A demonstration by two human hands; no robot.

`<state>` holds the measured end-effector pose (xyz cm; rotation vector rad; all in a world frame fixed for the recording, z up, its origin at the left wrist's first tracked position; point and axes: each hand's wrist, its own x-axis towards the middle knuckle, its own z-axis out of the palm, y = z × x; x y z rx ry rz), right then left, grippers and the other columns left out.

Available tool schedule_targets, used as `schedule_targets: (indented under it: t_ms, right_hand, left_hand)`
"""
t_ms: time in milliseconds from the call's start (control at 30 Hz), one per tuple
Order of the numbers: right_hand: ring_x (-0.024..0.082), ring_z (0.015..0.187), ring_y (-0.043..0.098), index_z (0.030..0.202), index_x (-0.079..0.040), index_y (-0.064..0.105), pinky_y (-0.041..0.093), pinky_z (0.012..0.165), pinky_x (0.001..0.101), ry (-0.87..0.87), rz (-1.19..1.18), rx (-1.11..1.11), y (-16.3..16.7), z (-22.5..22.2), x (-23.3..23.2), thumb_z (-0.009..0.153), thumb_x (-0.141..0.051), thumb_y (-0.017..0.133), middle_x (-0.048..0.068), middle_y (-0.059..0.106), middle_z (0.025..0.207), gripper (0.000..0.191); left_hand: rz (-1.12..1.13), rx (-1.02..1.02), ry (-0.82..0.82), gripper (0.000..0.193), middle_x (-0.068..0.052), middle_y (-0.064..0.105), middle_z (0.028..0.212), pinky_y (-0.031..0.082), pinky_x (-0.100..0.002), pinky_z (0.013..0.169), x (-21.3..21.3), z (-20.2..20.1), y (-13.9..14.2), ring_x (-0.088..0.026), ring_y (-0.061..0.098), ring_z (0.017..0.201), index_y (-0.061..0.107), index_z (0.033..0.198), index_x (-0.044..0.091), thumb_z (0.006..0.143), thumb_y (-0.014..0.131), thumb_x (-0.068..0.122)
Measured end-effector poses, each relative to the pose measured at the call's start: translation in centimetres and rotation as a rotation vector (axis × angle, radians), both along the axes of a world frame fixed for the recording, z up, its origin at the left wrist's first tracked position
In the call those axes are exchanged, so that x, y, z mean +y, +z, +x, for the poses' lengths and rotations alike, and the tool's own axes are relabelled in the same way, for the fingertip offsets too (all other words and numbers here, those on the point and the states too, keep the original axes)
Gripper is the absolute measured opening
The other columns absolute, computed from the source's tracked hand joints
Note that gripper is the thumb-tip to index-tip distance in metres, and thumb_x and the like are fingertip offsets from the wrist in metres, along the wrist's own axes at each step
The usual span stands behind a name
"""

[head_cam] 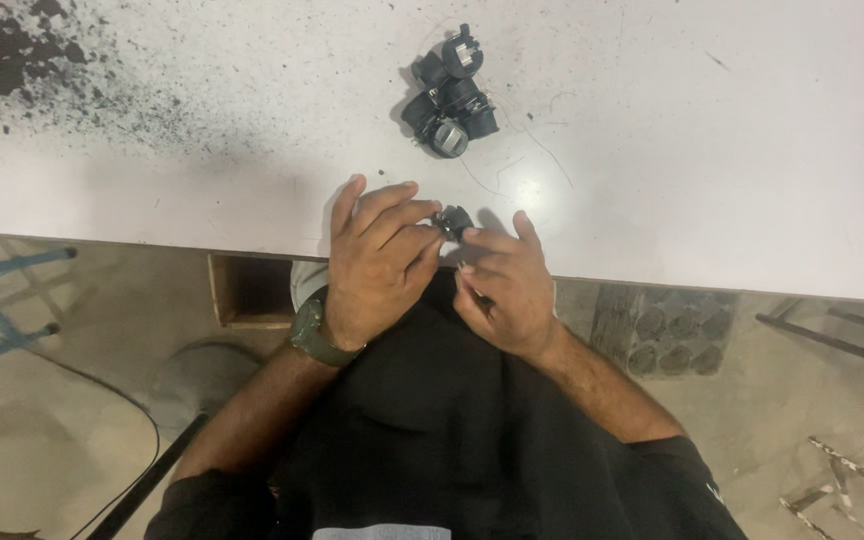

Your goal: The person sits at a white workbench assembling small black sprocket-like mechanical parts. They hold a part in one hand, use a small hand tool to press or fit components together, then set the finished assembly aside and pick up the next part, repeating the cycle.

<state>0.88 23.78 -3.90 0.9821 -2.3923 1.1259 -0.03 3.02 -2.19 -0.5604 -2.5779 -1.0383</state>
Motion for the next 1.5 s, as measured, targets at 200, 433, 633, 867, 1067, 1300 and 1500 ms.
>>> schedule_targets:
  t_ms: [200, 433, 633, 867, 1067, 1300, 1500]
  right_hand:
    - [0.029, 0.116, 0.069, 0.1, -0.006, 0.061, 0.029, 0.124, 0.0602, -0.043, 0.026, 0.002, 0.0, -0.1, -0.4, 0.083, 0.008, 0.08, 0.008, 0.066, 0.099, 0.03]
    - [0.026, 0.111, 0.069, 0.098, -0.005, 0.064, 0.032, 0.124, 0.0584, -0.1, 0.062, -0.038, 2.0, -0.4, -1.4, 0.08, 0.01, 0.08, 0.008, 0.067, 0.095, 0.029]
    - [0.029, 0.115, 0.068, 0.103, -0.006, 0.065, 0.029, 0.126, 0.061, -0.066, 0.063, -0.045, 3.3, -0.7, -0.8, 0.083, 0.008, 0.078, 0.007, 0.064, 0.1, 0.028]
    - [0.033, 0.122, 0.053, 0.118, -0.006, 0.071, 0.012, 0.122, 0.0696, -0.237, 0.189, -0.095, 3.7, -1.0, -0.1, 0.08, -0.018, 0.084, 0.009, 0.056, 0.106, 0.041]
    - [0.031, 0.129, 0.051, 0.114, -0.008, 0.073, 0.011, 0.124, 0.0735, -0.23, 0.246, -0.098, 2.8, -1.7, -0.7, 0.082, -0.026, 0.087, 0.008, 0.057, 0.114, 0.04]
    - [0.029, 0.125, 0.052, 0.107, -0.011, 0.073, 0.011, 0.121, 0.0759, -0.236, 0.233, -0.068, 2.4, -1.7, -0.6, 0.078, -0.026, 0.088, 0.008, 0.059, 0.113, 0.036]
    - [0.029, 0.124, 0.052, 0.108, -0.01, 0.073, 0.012, 0.122, 0.076, -0.219, 0.201, -0.093, 2.8, -1.7, -0.8, 0.078, -0.026, 0.088, 0.008, 0.058, 0.111, 0.037]
  left_hand:
    - [0.045, -0.049, -0.019, 0.008, 0.0, 0.069, 0.12, 0.026, -0.055, 0.124, -0.1, 0.0, 0.3, -0.023, 0.06, 0.129, 0.069, 0.094, 0.012, 0.091, 0.076, 0.009]
    - [0.052, -0.054, -0.031, 0.009, -0.001, 0.07, 0.121, 0.025, -0.055, 0.123, -0.3, 0.0, 0.8, -0.024, 0.059, 0.129, 0.071, 0.096, 0.01, 0.089, 0.074, 0.007]
    - [0.111, -0.064, -0.002, 0.016, -0.001, 0.071, 0.116, 0.028, -0.055, 0.123, -0.2, -0.1, 1.0, -0.024, 0.06, 0.128, 0.068, 0.102, 0.01, 0.088, 0.075, 0.007]
    - [0.082, -0.116, 0.022, 0.034, 0.0, 0.068, 0.1, 0.033, -0.057, 0.122, -0.6, -0.1, 1.4, -0.023, 0.062, 0.107, 0.065, 0.123, 0.006, 0.09, 0.075, 0.007]
    - [-0.002, -0.03, 0.005, 0.02, -0.003, 0.06, 0.108, 0.036, -0.056, 0.121, -1.0, -0.4, 2.5, -0.027, 0.06, 0.109, 0.067, 0.108, 0.011, 0.091, 0.078, 0.008]
    - [-0.099, 0.047, -0.08, 0.021, -0.007, 0.059, 0.125, 0.04, -0.057, 0.116, -1.6, -0.3, 3.0, -0.028, 0.058, 0.129, 0.066, 0.103, 0.01, 0.088, 0.078, 0.005]
    - [-0.246, 0.22, -0.176, 0.017, -0.01, 0.057, 0.13, 0.045, -0.053, 0.113, -1.7, 0.0, 3.1, -0.029, 0.056, 0.13, 0.065, 0.105, 0.004, 0.095, 0.079, 0.005]
